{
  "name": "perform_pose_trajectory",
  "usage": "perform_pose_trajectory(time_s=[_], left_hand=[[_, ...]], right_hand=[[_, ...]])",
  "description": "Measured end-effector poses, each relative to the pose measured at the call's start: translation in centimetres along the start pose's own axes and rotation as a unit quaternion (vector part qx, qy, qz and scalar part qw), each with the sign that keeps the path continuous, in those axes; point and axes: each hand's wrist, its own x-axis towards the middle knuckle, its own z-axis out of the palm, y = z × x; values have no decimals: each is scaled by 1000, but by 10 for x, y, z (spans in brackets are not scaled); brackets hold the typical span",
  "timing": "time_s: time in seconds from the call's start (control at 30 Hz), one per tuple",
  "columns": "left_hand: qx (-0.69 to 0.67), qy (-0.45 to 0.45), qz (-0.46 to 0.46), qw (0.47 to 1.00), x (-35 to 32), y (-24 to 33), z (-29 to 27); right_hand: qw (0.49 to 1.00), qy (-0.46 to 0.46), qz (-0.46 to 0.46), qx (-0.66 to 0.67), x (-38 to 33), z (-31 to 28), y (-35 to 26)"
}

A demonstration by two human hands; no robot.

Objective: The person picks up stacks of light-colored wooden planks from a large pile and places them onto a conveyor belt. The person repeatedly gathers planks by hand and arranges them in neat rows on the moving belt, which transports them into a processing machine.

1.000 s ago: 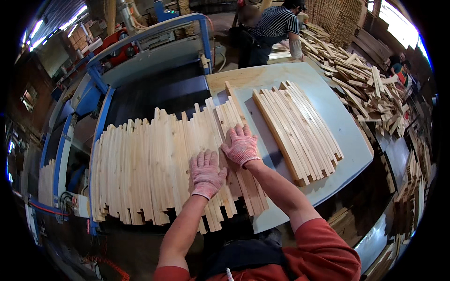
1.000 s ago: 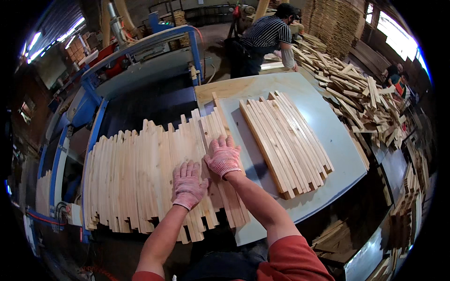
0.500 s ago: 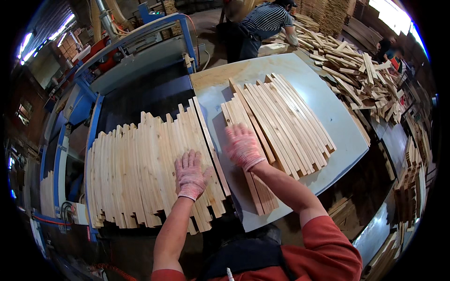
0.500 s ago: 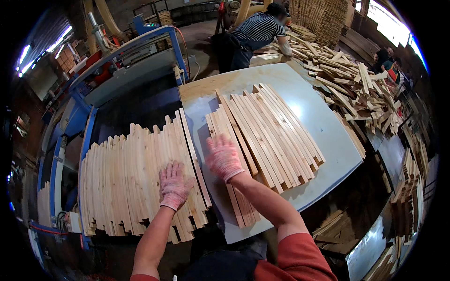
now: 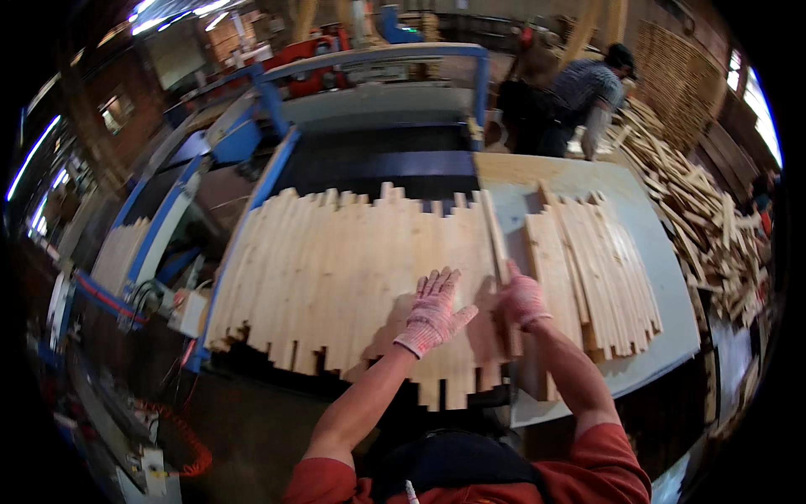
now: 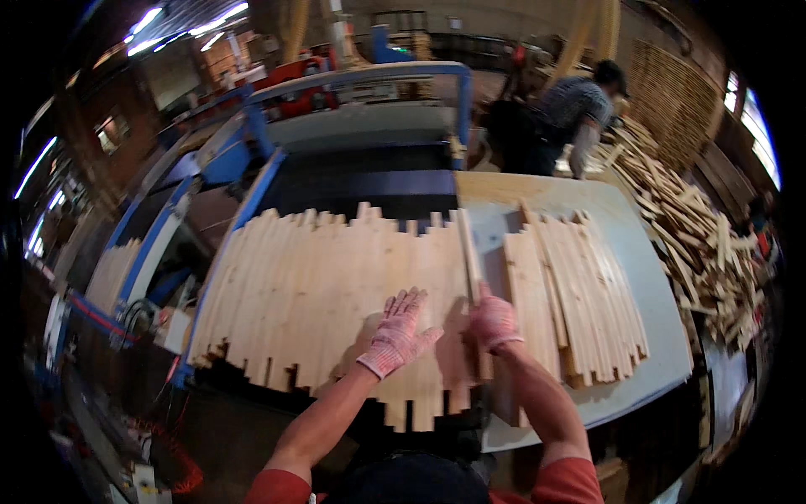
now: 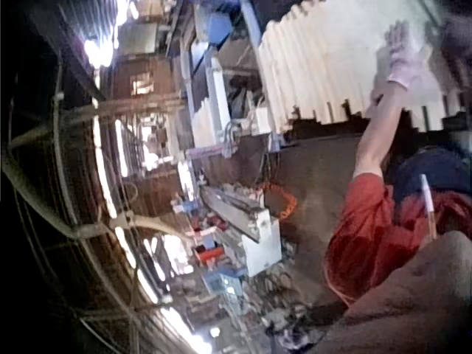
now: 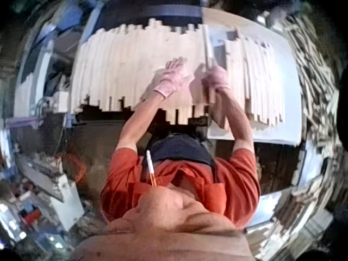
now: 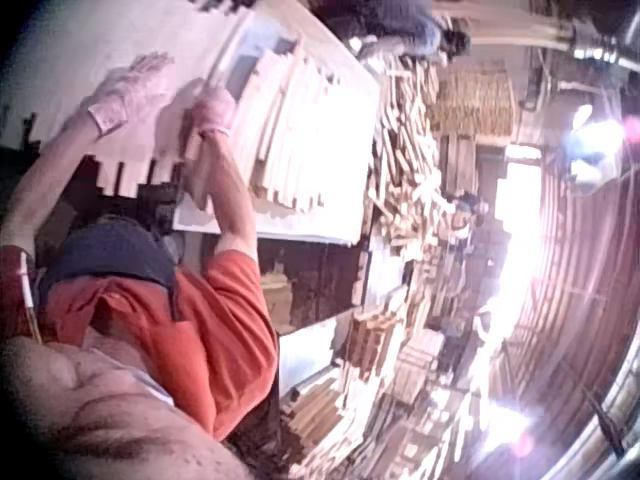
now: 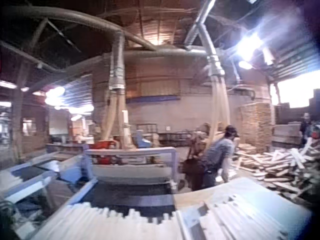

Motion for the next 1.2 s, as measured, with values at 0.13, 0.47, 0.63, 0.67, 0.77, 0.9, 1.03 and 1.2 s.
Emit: perform_pose_trajectory(time_s=[0.13,0.47,0.63,0.67,0.77,0.9,1.03,1.2], left_hand=[[61,219,-76,971,-89,-121,-128],[343,210,-485,777,-283,-318,-383],[430,178,-366,806,-290,-319,-386],[442,190,-357,801,-307,-334,-385],[402,153,-416,801,-318,-351,-392],[334,219,-381,834,-313,-324,-378],[-175,255,-250,918,-285,-221,-330],[-493,-131,-178,841,-304,-149,-231]], right_hand=[[997,24,33,63,-46,-36,-38],[967,80,36,-238,-75,-10,-12],[975,146,-8,-170,-51,17,52],[958,127,7,-257,-52,15,18],[959,130,76,-239,-52,17,-2],[956,130,105,-242,-59,26,20],[957,119,124,-234,-61,15,17],[953,117,131,-247,-56,23,24]])
